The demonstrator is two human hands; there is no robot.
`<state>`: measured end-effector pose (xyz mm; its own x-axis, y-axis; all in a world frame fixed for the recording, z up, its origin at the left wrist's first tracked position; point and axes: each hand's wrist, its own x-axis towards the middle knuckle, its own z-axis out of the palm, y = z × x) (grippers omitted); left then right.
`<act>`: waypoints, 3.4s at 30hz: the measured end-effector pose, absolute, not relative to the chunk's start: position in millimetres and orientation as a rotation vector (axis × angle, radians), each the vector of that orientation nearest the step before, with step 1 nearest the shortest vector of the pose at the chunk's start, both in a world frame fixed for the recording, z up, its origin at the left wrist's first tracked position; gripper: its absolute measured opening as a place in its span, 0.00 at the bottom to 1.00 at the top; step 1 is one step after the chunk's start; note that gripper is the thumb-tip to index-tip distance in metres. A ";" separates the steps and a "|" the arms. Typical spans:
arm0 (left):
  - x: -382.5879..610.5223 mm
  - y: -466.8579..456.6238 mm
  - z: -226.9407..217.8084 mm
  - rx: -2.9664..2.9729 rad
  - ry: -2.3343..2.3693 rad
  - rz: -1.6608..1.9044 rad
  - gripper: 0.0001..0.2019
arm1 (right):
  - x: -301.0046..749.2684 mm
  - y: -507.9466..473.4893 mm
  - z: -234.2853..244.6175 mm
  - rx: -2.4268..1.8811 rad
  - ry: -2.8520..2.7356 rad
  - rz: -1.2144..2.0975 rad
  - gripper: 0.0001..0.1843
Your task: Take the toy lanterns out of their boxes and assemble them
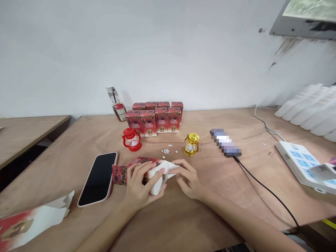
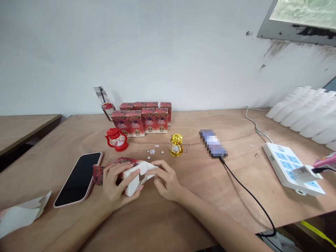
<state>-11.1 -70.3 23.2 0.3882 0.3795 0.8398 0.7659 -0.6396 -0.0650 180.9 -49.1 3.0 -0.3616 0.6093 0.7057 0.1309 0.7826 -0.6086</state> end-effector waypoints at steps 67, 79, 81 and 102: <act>-7.5 -73.0 18.3 -2.258 -0.853 -1.254 0.20 | 165.7 -56.7 1.3 -0.555 -1.359 1.533 0.16; -2.7 -80.4 11.5 -2.339 -0.701 -1.370 0.19 | 172.6 -48.6 3.3 -0.419 -1.452 1.879 0.38; -2.7 -82.0 6.0 -2.313 -0.657 -1.385 0.17 | 172.5 -50.6 4.1 -0.397 -1.469 1.857 0.38; -13.9 -69.2 8.2 -2.210 -1.572 -1.691 0.46 | 194.1 -39.0 0.7 -0.621 -1.985 -0.168 0.29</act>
<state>-13.9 -69.2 8.2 -0.0427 0.7083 0.7046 0.6510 -0.5152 0.5574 194.1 -39.0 0.7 -0.3607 0.3526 0.8635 0.4924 0.8583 -0.1447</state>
